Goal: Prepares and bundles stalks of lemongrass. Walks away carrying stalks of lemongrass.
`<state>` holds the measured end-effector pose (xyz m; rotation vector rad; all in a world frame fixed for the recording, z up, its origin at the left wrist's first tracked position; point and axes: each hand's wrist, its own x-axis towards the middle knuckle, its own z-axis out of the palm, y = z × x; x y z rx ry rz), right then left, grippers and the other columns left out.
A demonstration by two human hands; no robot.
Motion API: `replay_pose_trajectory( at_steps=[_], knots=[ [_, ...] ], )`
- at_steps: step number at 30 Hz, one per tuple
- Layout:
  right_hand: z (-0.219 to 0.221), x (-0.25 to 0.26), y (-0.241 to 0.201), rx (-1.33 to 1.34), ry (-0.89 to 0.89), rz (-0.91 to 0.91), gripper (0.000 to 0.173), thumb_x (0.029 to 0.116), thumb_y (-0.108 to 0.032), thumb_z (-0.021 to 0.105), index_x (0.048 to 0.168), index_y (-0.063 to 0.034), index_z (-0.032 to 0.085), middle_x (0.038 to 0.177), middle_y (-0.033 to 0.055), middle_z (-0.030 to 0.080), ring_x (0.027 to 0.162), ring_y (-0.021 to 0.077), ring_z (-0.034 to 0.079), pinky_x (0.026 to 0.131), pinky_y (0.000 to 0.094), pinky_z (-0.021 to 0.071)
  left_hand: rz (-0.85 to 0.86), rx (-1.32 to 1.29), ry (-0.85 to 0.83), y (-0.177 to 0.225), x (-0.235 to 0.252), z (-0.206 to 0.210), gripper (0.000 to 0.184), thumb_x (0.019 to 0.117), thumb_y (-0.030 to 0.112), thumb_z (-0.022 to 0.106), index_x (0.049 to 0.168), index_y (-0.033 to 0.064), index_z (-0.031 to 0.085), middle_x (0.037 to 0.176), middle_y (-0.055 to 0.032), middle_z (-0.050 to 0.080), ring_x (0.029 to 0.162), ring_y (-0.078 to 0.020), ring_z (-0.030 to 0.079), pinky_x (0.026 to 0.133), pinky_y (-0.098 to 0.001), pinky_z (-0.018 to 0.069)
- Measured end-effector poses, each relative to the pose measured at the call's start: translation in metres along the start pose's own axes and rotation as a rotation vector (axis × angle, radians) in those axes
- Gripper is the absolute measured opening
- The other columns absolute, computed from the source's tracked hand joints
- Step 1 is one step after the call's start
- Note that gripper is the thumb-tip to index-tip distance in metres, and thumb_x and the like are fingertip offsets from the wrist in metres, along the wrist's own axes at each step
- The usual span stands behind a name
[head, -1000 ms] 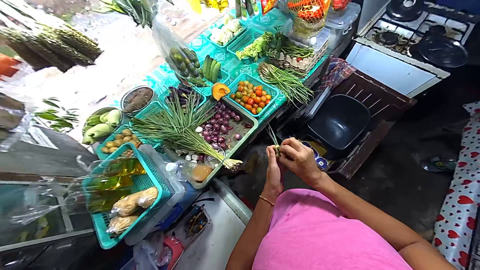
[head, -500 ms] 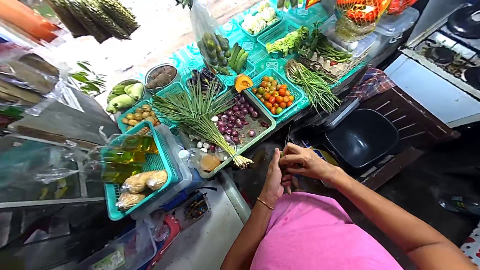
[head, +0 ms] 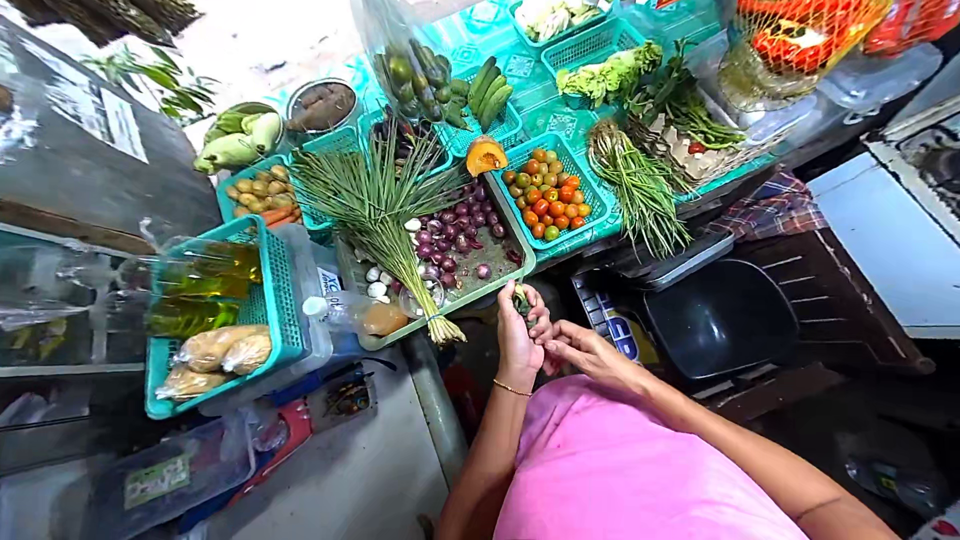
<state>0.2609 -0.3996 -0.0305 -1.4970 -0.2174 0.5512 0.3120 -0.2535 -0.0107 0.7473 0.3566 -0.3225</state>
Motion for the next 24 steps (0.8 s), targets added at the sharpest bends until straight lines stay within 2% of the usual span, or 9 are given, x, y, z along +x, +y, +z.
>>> replay_pose_trajectory(
  at_steps=[2,6,8,11,13,20,22,23,24],
  knots=[
    [-0.009,0.004,-0.002,0.028,-0.038,0.046,0.028,0.1103,-0.024,0.046,0.118,0.0002,0.058,0.089,0.0037,0.068,0.076,0.0108,0.069,0.074,0.0299,0.0601,0.033,-0.027,0.032,-0.003,0.007,0.004,0.057,0.1106,0.046,0.014,0.078,0.0159,0.05,0.054,0.0042,0.045,0.034,-0.005,0.034,0.033,-0.0176,0.0326],
    [-0.028,0.014,-0.003,-0.097,-0.134,0.135,0.032,0.11,-0.03,0.047,0.116,-0.0022,0.061,0.084,0.001,0.06,0.071,0.0051,0.06,0.068,0.0234,0.0532,0.065,-0.052,0.089,-0.01,0.016,0.004,0.058,0.1106,0.045,0.013,0.076,0.0164,0.05,0.052,0.0043,0.045,0.033,-0.0053,0.036,0.033,-0.0184,0.0334],
    [-0.033,0.017,-0.001,-0.207,-0.153,0.105,0.035,0.1104,-0.032,0.045,0.114,-0.0015,0.062,0.081,0.0033,0.058,0.067,0.0067,0.057,0.066,0.0246,0.0503,0.055,-0.084,0.124,-0.013,0.018,0.004,0.057,0.1103,0.044,0.014,0.079,0.0161,0.053,0.051,0.0046,0.045,0.033,-0.005,0.036,0.032,-0.0183,0.0328],
    [-0.037,0.015,0.001,-0.38,-0.149,0.042,0.039,0.1105,-0.033,0.042,0.113,-0.0002,0.063,0.078,0.0092,0.058,0.067,0.0154,0.056,0.066,0.033,0.0491,0.064,-0.102,0.167,-0.014,0.024,0.003,0.05,0.1096,0.039,0.013,0.094,0.0152,0.055,0.051,0.0059,0.045,0.033,-0.0037,0.036,0.032,-0.0173,0.0325],
    [-0.039,0.013,0.002,-0.409,-0.139,0.036,0.039,0.1102,-0.032,0.043,0.116,-0.0001,0.063,0.078,0.0103,0.06,0.068,0.0174,0.057,0.067,0.0349,0.0494,0.074,-0.102,0.179,-0.013,0.028,0.003,0.047,0.1097,0.034,0.013,0.101,0.0143,0.055,0.053,0.0058,0.047,0.034,-0.0033,0.037,0.032,-0.0169,0.033],
    [-0.044,0.011,-0.002,-0.403,-0.154,0.04,0.037,0.1102,-0.032,0.043,0.118,-0.0014,0.064,0.078,0.0095,0.059,0.067,0.0161,0.055,0.066,0.0326,0.0472,0.093,-0.133,0.244,-0.006,0.032,0.009,0.043,0.1108,0.03,0.013,0.103,0.0125,0.052,0.054,0.0053,0.047,0.033,-0.003,0.036,0.031,-0.0162,0.031],
    [-0.046,0.016,-0.002,-0.371,-0.15,0.053,0.036,0.1091,-0.032,0.047,0.119,-0.0021,0.063,0.083,0.0091,0.063,0.071,0.0146,0.06,0.07,0.0323,0.0514,0.085,-0.067,0.192,-0.003,0.035,0.007,0.044,0.1114,0.03,0.012,0.107,0.0121,0.053,0.055,0.0055,0.046,0.034,-0.0025,0.036,0.032,-0.0157,0.0309],
    [-0.049,0.02,-0.002,-0.346,-0.131,0.047,0.035,0.1072,-0.033,0.051,0.123,-0.0024,0.062,0.093,0.0095,0.066,0.081,0.0142,0.065,0.077,0.0329,0.0544,0.082,0.01,0.147,-0.002,0.037,0.007,0.045,0.1118,0.03,0.013,0.113,0.0115,0.053,0.056,0.0049,0.046,0.035,-0.0025,0.035,0.033,-0.0159,0.0311],
    [-0.053,0.024,-0.004,-0.32,-0.098,0.022,0.039,0.1043,-0.032,0.058,0.13,-0.0023,0.057,0.108,0.0109,0.068,0.095,0.0157,0.067,0.087,0.0349,0.0565,0.086,0.136,0.099,-0.003,0.039,0.008,0.042,0.1121,0.03,0.015,0.12,0.0113,0.052,0.058,0.0038,0.047,0.037,-0.0027,0.035,0.034,-0.0161,0.0318]
  ],
)
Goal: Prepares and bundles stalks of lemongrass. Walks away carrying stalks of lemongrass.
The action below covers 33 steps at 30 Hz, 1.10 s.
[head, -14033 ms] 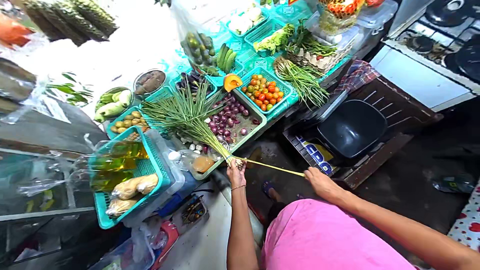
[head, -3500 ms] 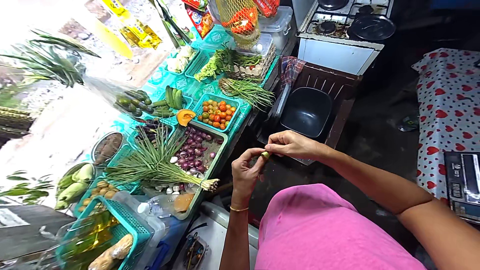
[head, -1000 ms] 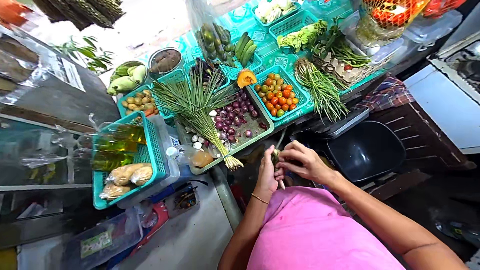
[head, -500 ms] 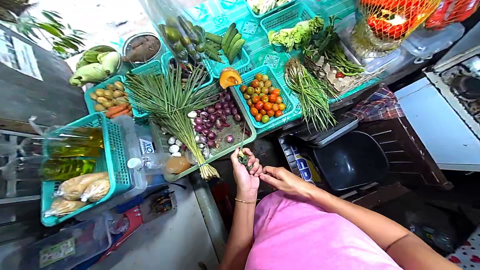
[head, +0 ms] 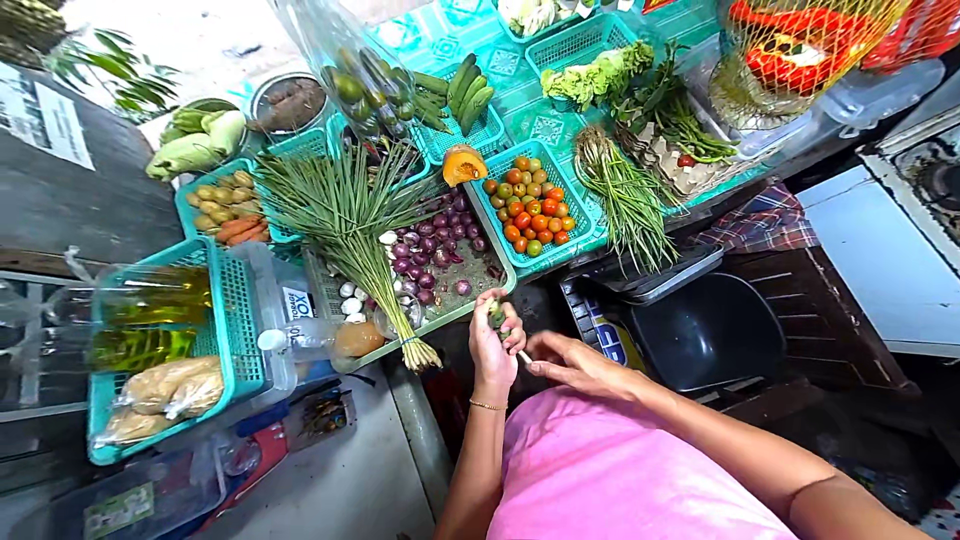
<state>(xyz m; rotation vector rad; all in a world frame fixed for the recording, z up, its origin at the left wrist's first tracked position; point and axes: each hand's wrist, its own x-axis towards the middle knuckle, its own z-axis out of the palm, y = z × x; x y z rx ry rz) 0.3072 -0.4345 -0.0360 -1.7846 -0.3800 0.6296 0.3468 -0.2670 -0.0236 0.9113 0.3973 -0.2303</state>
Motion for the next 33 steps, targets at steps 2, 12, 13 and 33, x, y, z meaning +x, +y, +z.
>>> replay_pose_trajectory(
  at_steps=[2,12,13,33],
  knots=[
    [-0.011,0.01,0.002,0.058,0.118,-0.068,0.058,0.0985,-0.031,0.066,0.144,-0.0005,0.048,0.131,0.0135,0.063,0.116,0.0178,0.065,0.098,0.037,0.0557,0.075,0.424,-0.102,-0.006,0.003,0.002,0.044,0.1113,0.035,0.021,0.145,0.0125,0.039,0.071,0.0003,0.053,0.045,-0.0053,0.042,0.04,-0.0202,0.039],
    [-0.058,0.031,0.011,-0.084,0.324,-0.163,0.017,0.0946,-0.013,0.071,0.11,-0.0067,0.072,0.113,0.0061,0.068,0.1,0.0121,0.068,0.084,0.0301,0.0603,0.33,1.081,-0.143,-0.019,0.011,0.009,0.087,0.1045,0.055,0.045,0.165,0.0143,-0.002,0.125,-0.0198,0.063,0.104,-0.0274,0.067,0.093,-0.0483,0.0561],
    [-0.065,0.034,0.011,-0.101,0.39,-0.169,0.015,0.0947,-0.011,0.07,0.109,-0.0064,0.072,0.115,0.0071,0.068,0.102,0.0138,0.068,0.084,0.0317,0.0606,0.333,1.089,-0.095,-0.015,0.012,0.0,0.084,0.1045,0.053,0.047,0.166,0.015,0.004,0.135,-0.0201,0.06,0.114,-0.0288,0.066,0.099,-0.05,0.0544],
    [0.022,0.12,0.042,-0.449,0.335,-0.093,0.03,0.1005,-0.026,0.065,0.115,-0.0005,0.069,0.112,0.016,0.07,0.104,0.0273,0.068,0.094,0.0481,0.0565,-0.078,0.312,0.661,0.024,-0.026,-0.195,0.056,0.1124,0.039,0.033,0.154,0.0005,0.034,0.151,-0.0258,0.044,0.133,-0.0359,0.052,0.105,-0.0533,0.0473]
  ],
)
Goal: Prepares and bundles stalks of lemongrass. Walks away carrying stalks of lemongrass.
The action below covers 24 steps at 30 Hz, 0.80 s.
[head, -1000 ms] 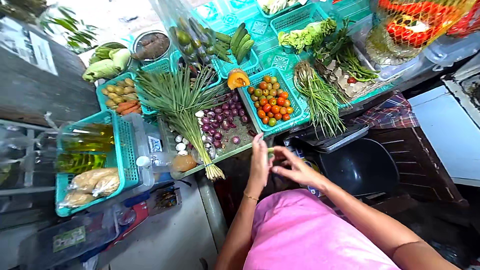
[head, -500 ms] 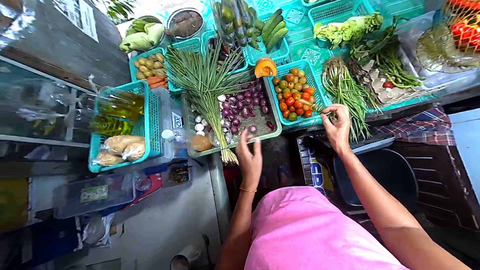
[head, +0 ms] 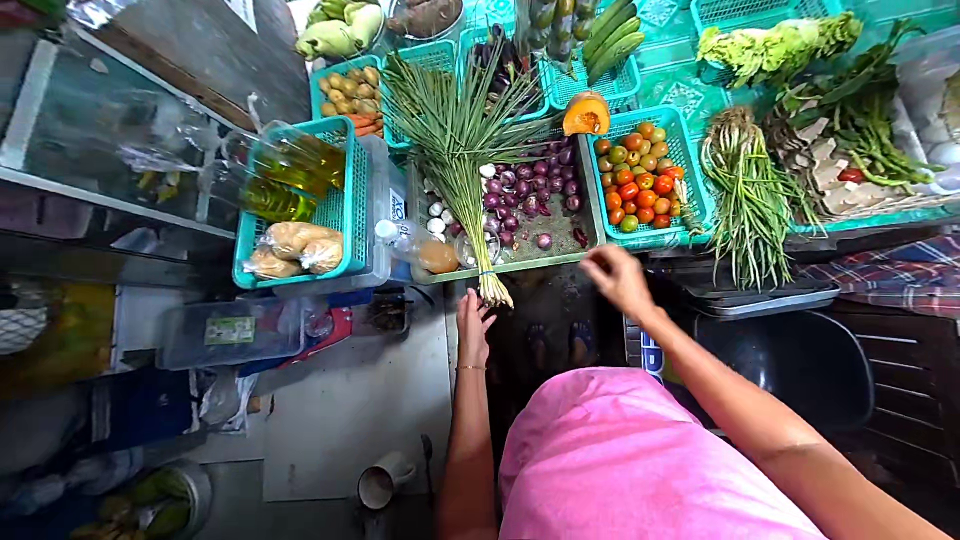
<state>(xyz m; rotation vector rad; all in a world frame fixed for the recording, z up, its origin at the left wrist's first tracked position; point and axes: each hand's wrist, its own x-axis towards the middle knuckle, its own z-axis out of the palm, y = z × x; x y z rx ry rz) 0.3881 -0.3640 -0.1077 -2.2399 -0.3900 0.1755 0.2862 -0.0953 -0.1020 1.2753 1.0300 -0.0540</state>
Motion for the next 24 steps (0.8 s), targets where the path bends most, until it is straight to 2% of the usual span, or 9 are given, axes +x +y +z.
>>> replay_pose_trajectory(
  at_steps=[2,4,6,8,10,13,16,20,24],
  knots=[
    [0.048,0.006,-0.038,0.175,-0.22,0.002,0.035,0.0979,-0.032,0.069,0.114,-0.0011,0.068,0.107,0.0136,0.071,0.098,0.023,0.07,0.09,0.0436,0.0585,-0.075,-0.076,-0.063,0.001,0.011,0.008,0.061,0.1114,0.047,0.03,0.155,0.0042,0.034,0.153,-0.0242,0.043,0.134,-0.037,0.051,0.106,-0.0556,0.0472],
    [0.083,0.012,-0.067,0.208,-0.337,0.0,0.044,0.0931,-0.037,0.074,0.117,-0.0005,0.067,0.111,0.0163,0.069,0.102,0.0266,0.068,0.093,0.0459,0.0557,-0.112,-0.096,-0.096,0.004,0.016,0.013,0.064,0.1101,0.052,0.028,0.151,0.0047,0.041,0.141,-0.022,0.054,0.121,-0.0327,0.059,0.098,-0.0505,0.0512],
    [0.105,0.016,-0.084,0.152,-0.35,-0.046,0.052,0.0878,-0.043,0.079,0.118,-0.0018,0.067,0.112,0.0174,0.067,0.107,0.0304,0.065,0.096,0.0489,0.0529,-0.143,-0.132,-0.096,0.005,0.018,0.014,0.063,0.1098,0.052,0.027,0.142,0.0028,0.049,0.125,-0.0196,0.062,0.104,-0.0272,0.063,0.087,-0.0436,0.0533],
    [0.116,0.02,-0.095,0.095,-0.349,-0.068,0.057,0.0851,-0.045,0.081,0.119,-0.0021,0.066,0.111,0.0178,0.065,0.108,0.0326,0.064,0.094,0.0499,0.0524,-0.176,-0.203,-0.098,0.004,0.02,0.009,0.056,0.1107,0.047,0.03,0.136,0.0023,0.053,0.114,-0.0175,0.065,0.092,-0.0234,0.065,0.077,-0.0383,0.0554],
    [0.122,0.023,-0.101,0.069,-0.359,-0.038,0.056,0.0849,-0.042,0.082,0.119,-0.0011,0.066,0.111,0.0189,0.065,0.108,0.0343,0.063,0.095,0.0506,0.0522,-0.206,-0.272,-0.12,0.002,0.023,0.003,0.05,0.1112,0.043,0.033,0.132,0.0022,0.054,0.106,-0.0151,0.065,0.085,-0.0211,0.065,0.072,-0.036,0.0551],
    [0.131,0.025,-0.099,0.08,-0.343,-0.002,0.046,0.0868,-0.031,0.082,0.116,0.0014,0.066,0.109,0.0209,0.066,0.104,0.0354,0.065,0.094,0.0515,0.0527,-0.204,-0.296,-0.187,0.001,0.027,-0.004,0.046,0.1119,0.038,0.033,0.131,0.0017,0.053,0.104,-0.013,0.066,0.084,-0.0201,0.066,0.073,-0.0356,0.0563],
    [0.131,0.024,-0.098,0.064,-0.33,0.027,0.041,0.0897,-0.026,0.078,0.116,0.0028,0.067,0.107,0.0212,0.067,0.099,0.0342,0.067,0.091,0.0505,0.0533,-0.171,-0.277,-0.238,-0.001,0.033,-0.009,0.039,0.1122,0.028,0.037,0.138,0.0021,0.049,0.112,-0.0146,0.063,0.092,-0.0217,0.065,0.08,-0.0371,0.0557],
    [0.125,0.024,-0.103,0.053,-0.353,0.134,0.035,0.0926,-0.022,0.074,0.118,0.0017,0.069,0.107,0.0191,0.071,0.099,0.0326,0.069,0.093,0.0512,0.0536,-0.125,-0.242,-0.278,-0.001,0.035,-0.01,0.033,0.112,0.02,0.038,0.136,0.0007,0.049,0.113,-0.0154,0.059,0.096,-0.0219,0.063,0.083,-0.0371,0.0551],
    [0.124,0.022,-0.106,0.133,-0.331,0.244,0.035,0.0909,-0.021,0.078,0.119,-0.0009,0.071,0.107,0.0166,0.073,0.1,0.0287,0.069,0.094,0.0494,0.0533,-0.123,-0.261,-0.312,-0.001,0.038,-0.012,0.032,0.1122,0.017,0.036,0.135,-0.0004,0.048,0.114,-0.0161,0.059,0.097,-0.0228,0.063,0.085,-0.0378,0.0555]
  ],
)
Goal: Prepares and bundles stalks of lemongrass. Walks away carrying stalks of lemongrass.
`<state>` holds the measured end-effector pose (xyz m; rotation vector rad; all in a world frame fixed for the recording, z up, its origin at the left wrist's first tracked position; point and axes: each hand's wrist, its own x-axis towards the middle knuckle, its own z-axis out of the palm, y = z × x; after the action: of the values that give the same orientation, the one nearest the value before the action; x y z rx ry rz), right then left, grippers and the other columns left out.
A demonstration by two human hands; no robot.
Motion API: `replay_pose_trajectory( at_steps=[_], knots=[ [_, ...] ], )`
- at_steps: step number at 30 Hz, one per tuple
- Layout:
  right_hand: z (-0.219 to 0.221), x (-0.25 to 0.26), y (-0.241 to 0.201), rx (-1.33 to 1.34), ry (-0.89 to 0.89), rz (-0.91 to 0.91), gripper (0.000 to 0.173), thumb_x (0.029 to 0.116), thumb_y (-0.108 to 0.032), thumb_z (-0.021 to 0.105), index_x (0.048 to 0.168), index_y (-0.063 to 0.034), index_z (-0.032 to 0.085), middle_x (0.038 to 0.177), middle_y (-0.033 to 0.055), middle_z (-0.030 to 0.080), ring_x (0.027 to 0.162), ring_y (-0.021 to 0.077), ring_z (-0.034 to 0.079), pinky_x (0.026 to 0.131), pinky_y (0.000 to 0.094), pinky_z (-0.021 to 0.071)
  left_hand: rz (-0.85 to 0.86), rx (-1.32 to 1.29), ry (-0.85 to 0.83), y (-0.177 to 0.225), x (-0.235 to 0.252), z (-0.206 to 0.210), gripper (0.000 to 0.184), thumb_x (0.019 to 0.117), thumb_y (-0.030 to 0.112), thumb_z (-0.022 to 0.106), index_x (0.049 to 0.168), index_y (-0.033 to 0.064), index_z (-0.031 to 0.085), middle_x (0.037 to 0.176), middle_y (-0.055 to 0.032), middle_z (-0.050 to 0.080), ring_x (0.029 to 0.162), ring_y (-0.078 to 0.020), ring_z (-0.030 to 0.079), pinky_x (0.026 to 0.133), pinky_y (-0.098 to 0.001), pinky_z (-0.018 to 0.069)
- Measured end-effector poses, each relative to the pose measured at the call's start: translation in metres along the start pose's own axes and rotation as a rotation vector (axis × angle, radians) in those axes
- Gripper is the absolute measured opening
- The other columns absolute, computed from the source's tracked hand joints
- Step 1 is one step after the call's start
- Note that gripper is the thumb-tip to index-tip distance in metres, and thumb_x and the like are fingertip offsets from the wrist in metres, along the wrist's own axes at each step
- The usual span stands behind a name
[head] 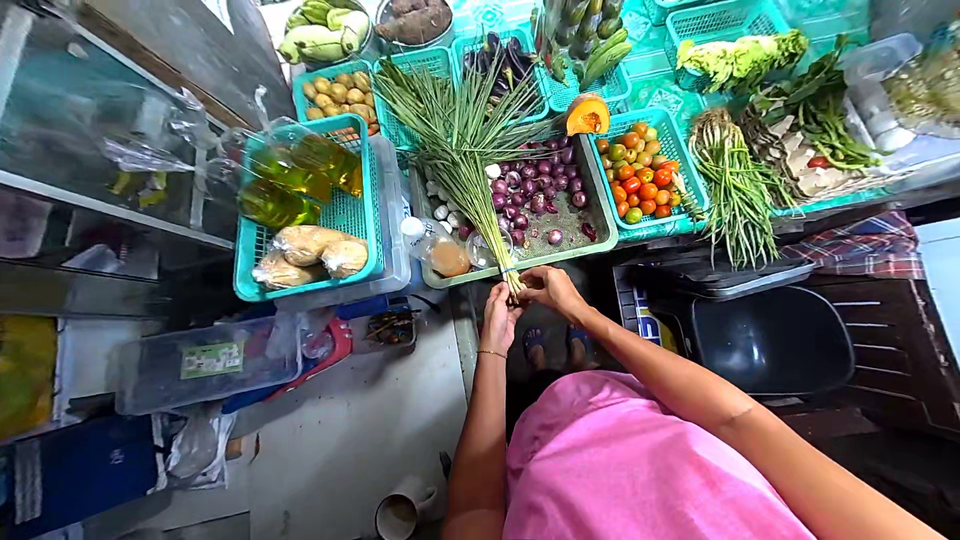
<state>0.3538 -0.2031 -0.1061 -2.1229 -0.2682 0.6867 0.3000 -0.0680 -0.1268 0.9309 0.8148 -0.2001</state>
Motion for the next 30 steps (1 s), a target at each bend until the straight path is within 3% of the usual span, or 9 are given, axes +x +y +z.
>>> replay_pose_trajectory(
  at_steps=[3,5,7,11,14,19,23,26,30],
  knots=[
    [0.002,-0.003,0.004,0.086,0.029,0.052,0.033,0.0933,-0.025,0.076,0.116,-0.0015,0.07,0.1,0.0131,0.074,0.092,0.0234,0.071,0.089,0.0446,0.0557,-0.029,-0.035,-0.028,0.001,0.001,-0.006,0.032,0.1125,0.018,0.034,0.136,0.0002,0.047,0.115,-0.0164,0.061,0.098,-0.0236,0.064,0.085,-0.0383,0.0557],
    [0.002,-0.006,0.003,0.098,0.036,0.07,0.033,0.1021,-0.032,0.064,0.113,-0.0029,0.073,0.099,0.013,0.074,0.09,0.0228,0.071,0.089,0.0447,0.0559,-0.036,-0.047,-0.035,0.0,0.002,-0.008,0.033,0.1126,0.019,0.034,0.137,0.0004,0.047,0.117,-0.017,0.06,0.1,-0.0243,0.064,0.086,-0.039,0.0561],
    [0.003,-0.007,0.002,0.089,0.044,0.076,0.032,0.1059,-0.029,0.056,0.113,-0.0034,0.074,0.099,0.0136,0.074,0.09,0.0233,0.071,0.089,0.0448,0.0557,-0.037,-0.05,-0.042,-0.001,0.002,-0.009,0.035,0.1127,0.019,0.033,0.139,0.0004,0.046,0.121,-0.0179,0.059,0.103,-0.0254,0.063,0.088,-0.0398,0.0548],
    [0.012,-0.004,-0.001,-0.003,0.064,0.085,0.024,0.0963,-0.021,0.07,0.112,-0.0025,0.075,0.103,0.0154,0.075,0.098,0.029,0.071,0.092,0.0515,0.0538,-0.04,0.004,-0.06,-0.002,0.0,-0.007,0.038,0.1128,0.026,0.035,0.142,0.0021,0.044,0.121,-0.0173,0.06,0.103,-0.0232,0.063,0.088,-0.0368,0.054],
    [0.015,-0.001,-0.004,-0.034,0.053,0.099,0.03,0.0905,-0.025,0.078,0.11,-0.0023,0.074,0.098,0.0143,0.074,0.094,0.0287,0.07,0.09,0.0527,0.0533,-0.001,0.114,-0.099,-0.005,0.0,-0.007,0.039,0.1117,0.025,0.04,0.143,0.0025,0.041,0.113,-0.0149,0.06,0.095,-0.0195,0.063,0.083,-0.0322,0.0548],
    [0.01,0.006,-0.011,-0.09,-0.065,0.213,0.042,0.0857,-0.023,0.082,0.119,-0.001,0.068,0.102,0.0171,0.072,0.1,0.0339,0.068,0.092,0.057,0.0506,0.012,0.148,-0.124,-0.01,-0.003,-0.011,0.038,0.1128,0.022,0.036,0.144,0.0001,0.042,0.118,-0.0167,0.062,0.099,-0.0192,0.064,0.084,-0.0322,0.055],
    [0.01,0.014,-0.008,0.051,-0.145,0.296,0.042,0.0844,-0.015,0.082,0.119,0.0021,0.066,0.101,0.0179,0.07,0.092,0.0289,0.068,0.088,0.0488,0.0553,0.011,0.117,-0.138,-0.013,-0.002,-0.014,0.038,0.1128,0.023,0.036,0.143,0.0001,0.043,0.115,-0.0164,0.062,0.096,-0.0196,0.066,0.084,-0.0328,0.0564],
    [0.012,0.019,0.003,0.137,-0.168,0.276,0.031,0.0882,-0.011,0.077,0.114,0.004,0.067,0.095,0.0164,0.069,0.084,0.0237,0.068,0.084,0.0435,0.0567,-0.067,0.052,-0.164,-0.015,0.001,-0.015,0.046,0.1128,0.031,0.035,0.153,0.0079,0.035,0.127,-0.0196,0.059,0.105,-0.0294,0.066,0.088,-0.0456,0.0579],
    [0.014,0.013,-0.005,-0.022,-0.124,0.258,0.027,0.0924,-0.018,0.071,0.111,0.0018,0.069,0.101,0.0194,0.07,0.095,0.0311,0.067,0.089,0.053,0.0518,-0.097,-0.03,-0.196,-0.018,0.004,-0.013,0.045,0.1119,0.028,0.039,0.152,0.0088,0.033,0.121,-0.0175,0.061,0.099,-0.0261,0.067,0.085,-0.0416,0.0588]
  ],
)
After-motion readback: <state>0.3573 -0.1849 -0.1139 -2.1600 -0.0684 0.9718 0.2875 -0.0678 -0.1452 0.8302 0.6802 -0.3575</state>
